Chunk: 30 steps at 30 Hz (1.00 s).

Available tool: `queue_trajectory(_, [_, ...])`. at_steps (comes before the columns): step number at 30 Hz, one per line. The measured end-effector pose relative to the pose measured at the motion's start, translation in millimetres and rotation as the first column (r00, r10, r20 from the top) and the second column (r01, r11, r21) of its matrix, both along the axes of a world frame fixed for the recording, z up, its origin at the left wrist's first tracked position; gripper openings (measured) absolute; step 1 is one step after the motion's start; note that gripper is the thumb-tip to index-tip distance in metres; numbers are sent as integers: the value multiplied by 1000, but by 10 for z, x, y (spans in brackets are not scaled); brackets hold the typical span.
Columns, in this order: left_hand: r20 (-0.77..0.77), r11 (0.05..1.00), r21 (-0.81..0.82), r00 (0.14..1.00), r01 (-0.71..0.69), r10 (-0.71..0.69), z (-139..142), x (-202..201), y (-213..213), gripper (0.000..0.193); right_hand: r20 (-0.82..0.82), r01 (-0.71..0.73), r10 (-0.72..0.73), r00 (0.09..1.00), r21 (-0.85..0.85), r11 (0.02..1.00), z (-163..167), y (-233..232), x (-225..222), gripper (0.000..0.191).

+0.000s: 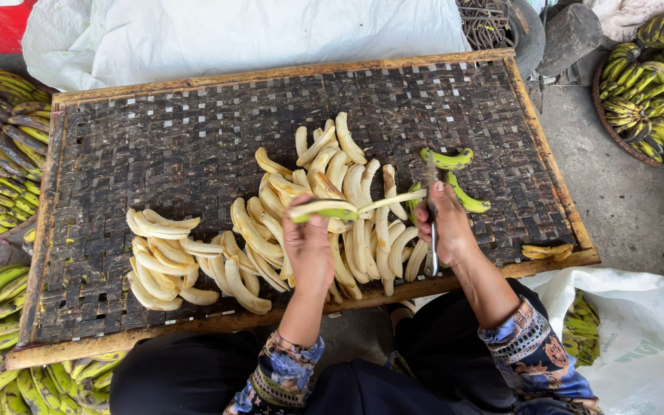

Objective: The person sits on the ground in front of a woven bamboo mat and peels bananas one at a time using a small knife, cutting the peel and pulling it off by hand. Peeled bananas are placed on the mat while discarded peels are tossed aside, and unpeeled green bananas are pulled from a hand of bananas to continue.

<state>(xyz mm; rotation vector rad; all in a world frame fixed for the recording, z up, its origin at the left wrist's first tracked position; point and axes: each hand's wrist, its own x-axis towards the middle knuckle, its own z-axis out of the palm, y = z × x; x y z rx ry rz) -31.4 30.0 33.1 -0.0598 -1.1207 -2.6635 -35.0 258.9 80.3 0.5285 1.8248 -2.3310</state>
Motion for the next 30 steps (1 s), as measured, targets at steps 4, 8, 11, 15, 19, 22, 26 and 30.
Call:
queue_trajectory(4, [272, 900, 426, 962, -93, -29, 278, -18, -225, 36, -49, 147, -147, 988, -15, 989, -26, 94, -6, 39])
queue_trajectory(8, [256, 805, 585, 964, -96, -70, 537, -68, -464, 40, -181, 235, -223, 958, 46, 971, 67, 166, -5, 46])
queue_trajectory(11, [372, 876, 480, 915, -43, -159, 578, 22, -310, 47, -274, 91, -28, 961, 221, 971, 98, 54, 39, 53])
queue_trajectory(15, [453, 853, 515, 819, 84, -354, 419, 220, 125, 50, -525, -59, 359, 772, 503, 862, -80, -388, 235, 54])
queue_trajectory(19, [355, 809, 567, 841, 153, -408, 148, 304, 306, 52, -523, 55, 543, 657, 751, 658, -263, -648, 447, 53])
queue_trajectory(22, [250, 762, 623, 878, 177, -408, 6, 313, 290, 54, -526, 121, 581, 621, 797, 592, -334, -671, 502, 44])
queue_trajectory(26, [24, 662, 676, 889, 323, -458, -30, 362, 283, 51, -492, 85, 448, 746, 738, 669, -424, -691, 514, 24])
queue_trajectory(30, [198, 753, 611, 875, 242, -442, -35, 330, 308, 43, -477, 118, 285, 831, 652, 749, -497, -723, 495, 20])
